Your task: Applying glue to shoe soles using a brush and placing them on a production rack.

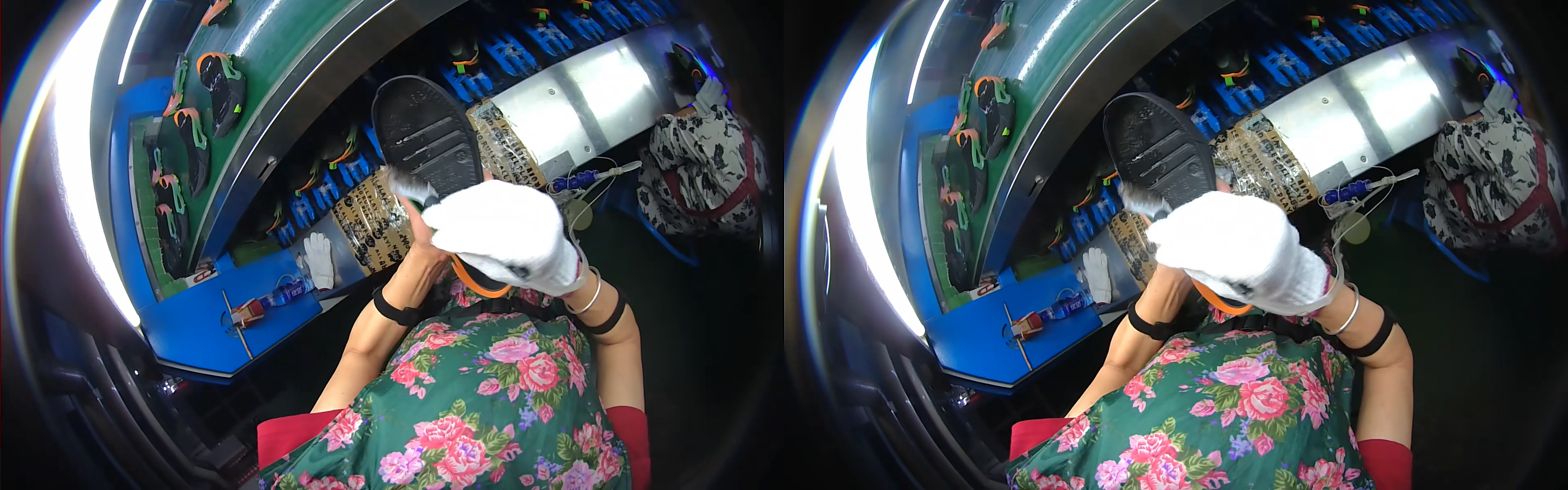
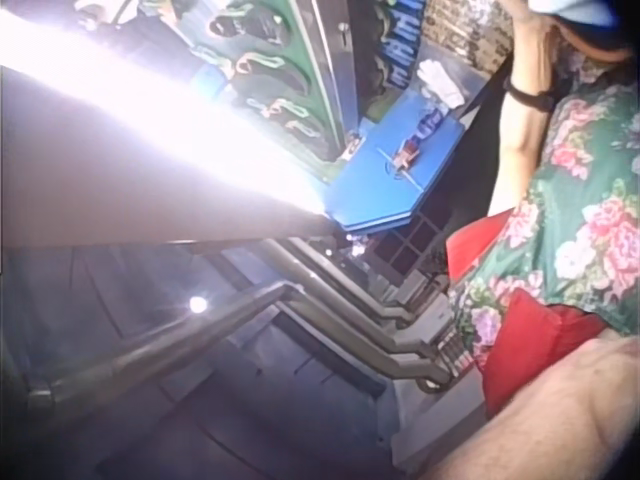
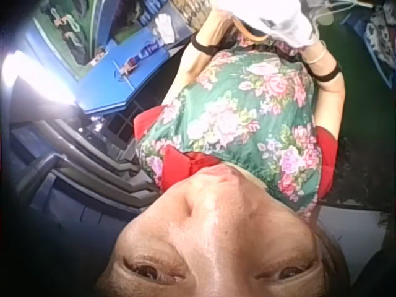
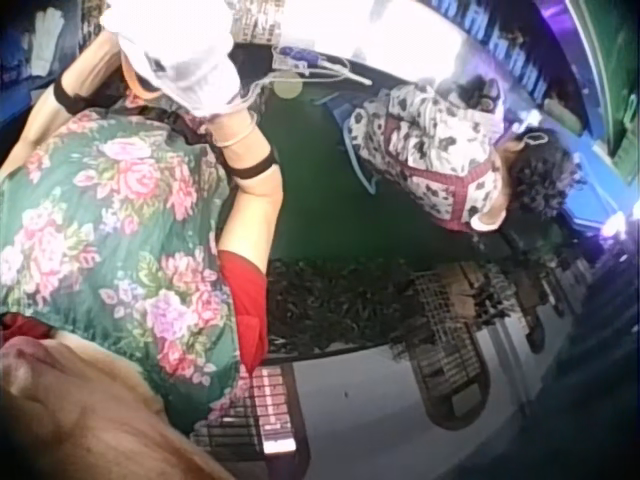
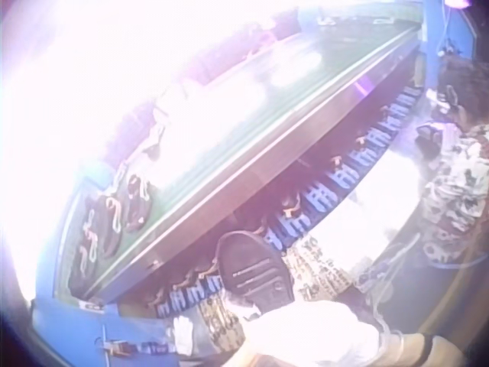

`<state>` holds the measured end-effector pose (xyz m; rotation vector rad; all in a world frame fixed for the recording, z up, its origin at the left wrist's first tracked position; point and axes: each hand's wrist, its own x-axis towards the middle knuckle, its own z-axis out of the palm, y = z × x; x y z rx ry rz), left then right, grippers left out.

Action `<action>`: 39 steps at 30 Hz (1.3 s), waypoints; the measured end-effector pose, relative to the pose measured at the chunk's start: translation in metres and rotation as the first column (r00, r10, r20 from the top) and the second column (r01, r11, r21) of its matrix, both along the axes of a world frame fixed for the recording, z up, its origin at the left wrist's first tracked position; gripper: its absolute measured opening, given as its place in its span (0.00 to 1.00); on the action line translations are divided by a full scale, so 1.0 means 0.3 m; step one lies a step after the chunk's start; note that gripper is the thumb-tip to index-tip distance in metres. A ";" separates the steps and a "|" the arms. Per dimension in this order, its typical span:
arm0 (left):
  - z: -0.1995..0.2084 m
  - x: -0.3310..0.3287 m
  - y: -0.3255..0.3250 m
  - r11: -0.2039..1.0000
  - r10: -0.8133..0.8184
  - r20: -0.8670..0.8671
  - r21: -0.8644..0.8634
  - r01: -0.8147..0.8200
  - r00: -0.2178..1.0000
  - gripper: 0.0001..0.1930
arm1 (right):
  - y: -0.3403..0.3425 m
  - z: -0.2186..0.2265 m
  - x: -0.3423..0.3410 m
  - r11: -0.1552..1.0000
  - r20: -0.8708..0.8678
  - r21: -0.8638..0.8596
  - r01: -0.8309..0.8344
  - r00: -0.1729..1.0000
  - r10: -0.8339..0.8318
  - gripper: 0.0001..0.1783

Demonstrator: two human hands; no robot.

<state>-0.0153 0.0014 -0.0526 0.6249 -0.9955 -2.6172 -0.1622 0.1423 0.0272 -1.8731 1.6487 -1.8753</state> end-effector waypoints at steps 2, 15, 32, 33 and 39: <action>-0.012 0.015 -0.045 0.996 -0.087 -0.219 -0.026 0.084 0.972 0.55 | -0.008 -0.010 -0.017 0.976 0.289 -0.053 -0.213 0.932 0.219 0.14; 0.079 0.023 -0.047 0.959 0.265 0.111 0.078 -0.274 0.958 0.56 | -0.034 -0.058 -0.048 0.988 0.164 -0.001 -0.152 0.975 0.150 0.18; 0.093 0.003 -0.092 0.985 0.096 -0.128 0.153 -0.076 0.987 0.67 | -0.047 -0.090 0.028 0.970 0.162 -0.035 -0.240 0.957 0.242 0.16; 0.094 0.003 -0.085 0.979 0.126 -0.146 0.179 -0.099 0.981 0.67 | -0.041 -0.094 0.022 0.961 0.258 -0.028 -0.276 0.927 0.273 0.17; 0.108 -0.009 -0.122 0.998 0.067 -0.143 0.026 -0.064 0.987 0.60 | -0.027 -0.117 0.027 0.971 0.218 0.032 -0.238 0.950 0.226 0.18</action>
